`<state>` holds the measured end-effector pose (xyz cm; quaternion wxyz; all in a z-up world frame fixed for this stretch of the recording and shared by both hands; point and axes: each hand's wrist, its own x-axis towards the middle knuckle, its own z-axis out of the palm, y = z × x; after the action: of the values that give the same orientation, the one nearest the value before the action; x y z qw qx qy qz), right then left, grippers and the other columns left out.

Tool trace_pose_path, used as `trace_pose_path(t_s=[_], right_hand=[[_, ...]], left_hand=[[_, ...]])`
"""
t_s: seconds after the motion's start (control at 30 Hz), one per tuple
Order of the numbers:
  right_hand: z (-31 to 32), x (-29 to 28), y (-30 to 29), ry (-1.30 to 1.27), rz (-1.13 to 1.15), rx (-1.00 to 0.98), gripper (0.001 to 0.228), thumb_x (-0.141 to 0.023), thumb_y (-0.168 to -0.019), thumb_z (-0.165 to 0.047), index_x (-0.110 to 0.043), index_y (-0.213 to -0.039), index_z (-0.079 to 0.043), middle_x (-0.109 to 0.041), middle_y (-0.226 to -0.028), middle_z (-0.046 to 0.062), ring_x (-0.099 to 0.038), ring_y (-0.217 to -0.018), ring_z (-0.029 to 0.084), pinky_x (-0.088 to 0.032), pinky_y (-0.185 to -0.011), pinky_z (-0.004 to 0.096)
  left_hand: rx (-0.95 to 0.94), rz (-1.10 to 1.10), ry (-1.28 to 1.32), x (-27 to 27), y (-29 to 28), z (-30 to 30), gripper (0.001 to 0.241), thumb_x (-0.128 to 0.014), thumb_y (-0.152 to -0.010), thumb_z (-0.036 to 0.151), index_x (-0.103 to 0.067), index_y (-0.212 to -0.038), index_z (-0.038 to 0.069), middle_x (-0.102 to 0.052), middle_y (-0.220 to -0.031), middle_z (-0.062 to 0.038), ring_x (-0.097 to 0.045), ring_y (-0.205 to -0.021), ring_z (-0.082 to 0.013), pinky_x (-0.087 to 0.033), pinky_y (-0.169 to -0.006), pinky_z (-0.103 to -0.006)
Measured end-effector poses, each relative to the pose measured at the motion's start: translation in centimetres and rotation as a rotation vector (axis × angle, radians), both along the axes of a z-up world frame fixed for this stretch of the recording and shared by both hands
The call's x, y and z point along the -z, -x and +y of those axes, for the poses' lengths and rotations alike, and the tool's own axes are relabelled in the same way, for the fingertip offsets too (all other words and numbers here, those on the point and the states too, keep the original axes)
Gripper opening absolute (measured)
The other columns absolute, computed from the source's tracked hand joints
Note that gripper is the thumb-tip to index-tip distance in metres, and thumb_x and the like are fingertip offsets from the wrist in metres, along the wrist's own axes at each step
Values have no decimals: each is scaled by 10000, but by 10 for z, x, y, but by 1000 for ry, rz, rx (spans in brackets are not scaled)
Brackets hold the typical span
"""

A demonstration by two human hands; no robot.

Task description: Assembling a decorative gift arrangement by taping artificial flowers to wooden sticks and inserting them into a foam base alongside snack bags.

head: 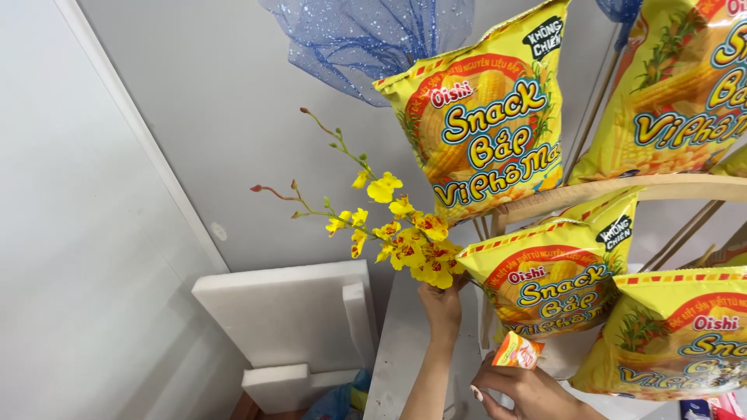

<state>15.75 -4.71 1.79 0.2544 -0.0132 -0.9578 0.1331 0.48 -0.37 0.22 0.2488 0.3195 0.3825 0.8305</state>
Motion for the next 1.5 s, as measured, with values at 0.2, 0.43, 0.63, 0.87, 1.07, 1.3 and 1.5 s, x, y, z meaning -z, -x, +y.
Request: trace_pose_path(t_s=[0.2,0.43,0.63,0.87,1.07,1.3,1.5], right_hand=[[2,0,-4,-36,-46,-23,90,-529,-847,-159,-575,-809,-92,-590,-709,72,-576,-604,236,-432,-557,301],[0,-5,-17,84,-42,-13,56,-517,-829,-75,-562,-799,-87,-562,-707,54,-533,-646,245,-410,-579,314],[-4,1,-18,77,-51,44,154,-485,-861,-192,-571,-801,-79,-583,-734,86,-562,-645,266,-430,-543,336],[-6,10,-18,115,-72,100,144,-489,-819,-201,-597,-795,-108,-588,-716,76,-571,-666,253,-440,-553,332],[-13,8,-18,118,-51,100,120,-507,-797,-181,-598,-767,-108,-576,-659,65,-561,-641,226,-429,-537,317],[-29,5,-33,18,28,72,165,-478,-801,-153,-575,-690,-78,-628,-624,37,-595,-588,229,-402,-924,347],[-45,11,-65,-1,197,84,178,-504,-820,-155,-606,-723,-47,-673,-669,30,-625,-573,221,-414,-935,366]], left_hand=[[11,-61,-154,43,1,36,131,-600,-773,76,-650,-861,-6,-672,-820,-95,-612,-764,-160,-555,-674,-374],[6,-115,34,26,-4,23,152,-606,-753,79,-638,-887,14,-673,-821,-110,-621,-772,-187,-571,-623,-398],[-47,-85,169,2,-10,3,194,-556,-790,82,-605,-920,-55,-664,-857,-161,-653,-779,-260,-591,-648,-407],[84,-68,141,3,-10,-15,214,-495,-822,129,-576,-936,-33,-659,-881,-162,-665,-817,-285,-574,-676,-388],[115,-7,175,-7,-20,-35,246,-516,-829,206,-565,-911,-20,-662,-828,-157,-675,-761,-272,-567,-650,-351],[173,-64,198,-5,-25,-41,382,-526,-802,174,-532,-1120,-38,-625,-1072,-165,-665,-803,-273,-562,-643,-337],[143,102,447,15,-37,-59,365,-443,-858,178,-540,-1182,41,-625,-1074,-133,-619,-957,-183,-555,-697,-310]])
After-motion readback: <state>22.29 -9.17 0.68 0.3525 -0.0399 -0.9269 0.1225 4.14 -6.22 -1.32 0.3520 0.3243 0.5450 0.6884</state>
